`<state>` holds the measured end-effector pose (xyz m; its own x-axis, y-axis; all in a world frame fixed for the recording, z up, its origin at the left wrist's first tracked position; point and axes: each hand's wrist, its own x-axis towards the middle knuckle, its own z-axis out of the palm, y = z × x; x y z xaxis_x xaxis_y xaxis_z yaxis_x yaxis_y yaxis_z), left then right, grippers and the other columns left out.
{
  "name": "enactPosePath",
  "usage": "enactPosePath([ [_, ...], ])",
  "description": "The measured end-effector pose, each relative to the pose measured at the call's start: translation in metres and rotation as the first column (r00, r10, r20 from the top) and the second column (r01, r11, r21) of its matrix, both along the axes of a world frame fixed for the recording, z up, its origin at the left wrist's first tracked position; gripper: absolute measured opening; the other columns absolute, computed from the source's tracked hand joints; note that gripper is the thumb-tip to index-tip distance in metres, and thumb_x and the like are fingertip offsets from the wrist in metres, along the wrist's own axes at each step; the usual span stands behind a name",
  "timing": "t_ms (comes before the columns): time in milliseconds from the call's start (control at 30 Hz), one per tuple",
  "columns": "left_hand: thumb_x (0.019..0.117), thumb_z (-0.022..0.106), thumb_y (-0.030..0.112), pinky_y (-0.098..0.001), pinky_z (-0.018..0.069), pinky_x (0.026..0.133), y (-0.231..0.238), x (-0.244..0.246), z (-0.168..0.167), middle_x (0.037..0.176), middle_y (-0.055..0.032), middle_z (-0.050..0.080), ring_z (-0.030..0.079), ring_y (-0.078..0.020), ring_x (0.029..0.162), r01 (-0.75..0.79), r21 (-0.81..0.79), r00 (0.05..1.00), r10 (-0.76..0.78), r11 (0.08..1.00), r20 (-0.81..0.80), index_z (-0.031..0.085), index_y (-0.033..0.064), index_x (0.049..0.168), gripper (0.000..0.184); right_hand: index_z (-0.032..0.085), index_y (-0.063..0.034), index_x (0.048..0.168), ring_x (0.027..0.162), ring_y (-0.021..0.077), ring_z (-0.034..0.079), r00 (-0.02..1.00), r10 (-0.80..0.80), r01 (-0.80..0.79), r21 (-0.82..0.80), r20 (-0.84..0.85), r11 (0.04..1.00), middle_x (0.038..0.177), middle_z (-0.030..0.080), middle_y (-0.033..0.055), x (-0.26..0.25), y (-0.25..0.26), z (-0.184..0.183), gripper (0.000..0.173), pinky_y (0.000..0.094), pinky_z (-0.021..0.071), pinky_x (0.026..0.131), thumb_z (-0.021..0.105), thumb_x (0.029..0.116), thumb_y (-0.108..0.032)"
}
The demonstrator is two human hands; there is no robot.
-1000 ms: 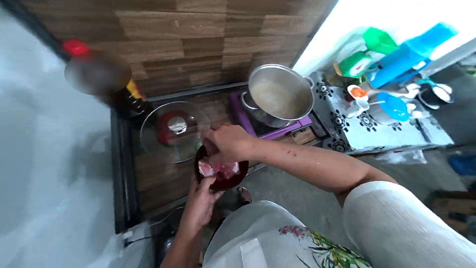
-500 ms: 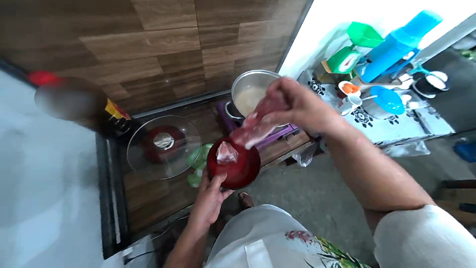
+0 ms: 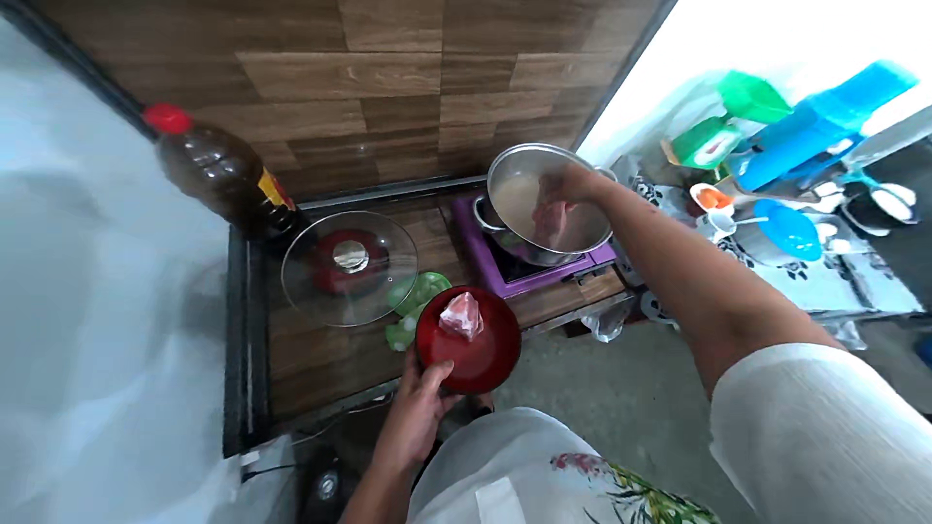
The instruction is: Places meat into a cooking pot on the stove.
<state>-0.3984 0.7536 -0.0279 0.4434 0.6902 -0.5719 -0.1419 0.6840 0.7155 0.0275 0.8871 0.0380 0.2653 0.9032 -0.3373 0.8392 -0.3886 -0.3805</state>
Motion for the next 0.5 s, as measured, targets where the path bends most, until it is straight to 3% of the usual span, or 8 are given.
enactPosePath([
  [33,0.0999,0.053,0.012,-0.0478,0.0647,0.079,-0.001,0.000,0.000,0.134,-0.0202,0.061,0.071,-0.0344,0.105,-0.001,-0.005,1.000,0.001,1.000,0.003,0.023,0.0159,0.159,0.066,0.064,-0.0003,0.130,0.101,0.0427,0.068,0.996,0.031,-0.032,0.007,0.084,0.999,0.116,0.068,0.0265,0.000,0.003,0.002,0.046,0.0633,0.0541,0.088,0.079,0.0909,-0.021],
  [67,0.1004,0.053,0.012,-0.0475,0.0646,0.080,-0.001,0.000,0.001,0.135,-0.0201,0.060,0.071,-0.0341,0.106,0.001,-0.010,1.000,-0.001,1.000,0.011,0.022,0.0159,0.159,0.066,0.061,0.0013,0.136,0.116,0.0474,0.063,0.987,0.049,-0.050,0.005,0.156,0.999,0.125,0.065,0.0296,-0.009,0.001,0.017,0.053,0.0669,0.0471,0.100,0.077,0.0923,-0.023],
  [133,0.1010,0.053,0.012,-0.0485,0.0642,0.081,0.002,-0.001,0.003,0.136,-0.0210,0.058,0.070,-0.0347,0.108,0.000,-0.021,0.999,0.001,1.000,0.040,0.020,0.0162,0.159,0.067,0.059,0.0030,0.138,0.125,0.0518,0.057,0.968,0.058,-0.082,0.088,0.245,0.993,0.131,0.061,0.0323,-0.038,-0.011,0.059,0.053,0.0691,0.0413,0.106,0.076,0.0926,-0.019],
  [233,0.1031,0.052,0.013,-0.0491,0.0635,0.085,0.007,0.003,0.007,0.140,-0.0199,0.056,0.069,-0.0338,0.112,0.007,-0.018,0.997,-0.006,1.000,0.077,0.019,0.0161,0.160,0.067,0.063,-0.0014,0.134,0.118,0.0468,0.061,0.940,0.095,-0.186,0.258,0.328,0.948,0.131,0.062,0.0283,-0.101,-0.055,0.130,0.042,0.0650,0.0480,0.100,0.072,0.0969,-0.020],
  [333,0.1039,0.053,0.015,-0.0484,0.0631,0.085,0.018,0.008,0.015,0.141,-0.0193,0.054,0.068,-0.0326,0.112,0.040,-0.010,0.995,-0.039,0.999,0.088,0.021,0.0150,0.159,0.064,0.066,-0.0042,0.127,0.110,0.0382,0.066,0.866,0.247,-0.418,0.361,0.435,0.834,0.130,0.063,0.0218,-0.164,-0.116,0.174,0.034,0.0571,0.0535,0.093,0.066,0.1000,-0.024],
  [433,0.1049,0.054,0.018,-0.0476,0.0626,0.087,0.025,0.013,0.019,0.140,-0.0202,0.055,0.068,-0.0327,0.112,0.089,0.003,0.989,-0.089,0.996,0.116,0.022,0.0162,0.158,0.063,0.073,-0.0070,0.117,0.103,0.0264,0.069,0.797,0.385,-0.574,0.384,0.465,0.724,0.124,0.068,0.0137,-0.212,-0.159,0.170,0.027,0.0454,0.0583,0.087,0.063,0.0978,-0.024],
  [500,0.1049,0.055,0.020,-0.0468,0.0629,0.087,0.027,0.016,0.020,0.140,-0.0198,0.055,0.069,-0.0319,0.112,0.121,0.027,0.985,-0.123,0.992,0.125,0.022,0.0172,0.158,0.063,0.076,-0.0109,0.112,0.107,0.0210,0.069,0.803,0.443,-0.578,0.341,0.398,0.741,0.119,0.071,0.0073,-0.232,-0.168,0.140,0.023,0.0400,0.0588,0.091,0.067,0.0951,-0.024],
])
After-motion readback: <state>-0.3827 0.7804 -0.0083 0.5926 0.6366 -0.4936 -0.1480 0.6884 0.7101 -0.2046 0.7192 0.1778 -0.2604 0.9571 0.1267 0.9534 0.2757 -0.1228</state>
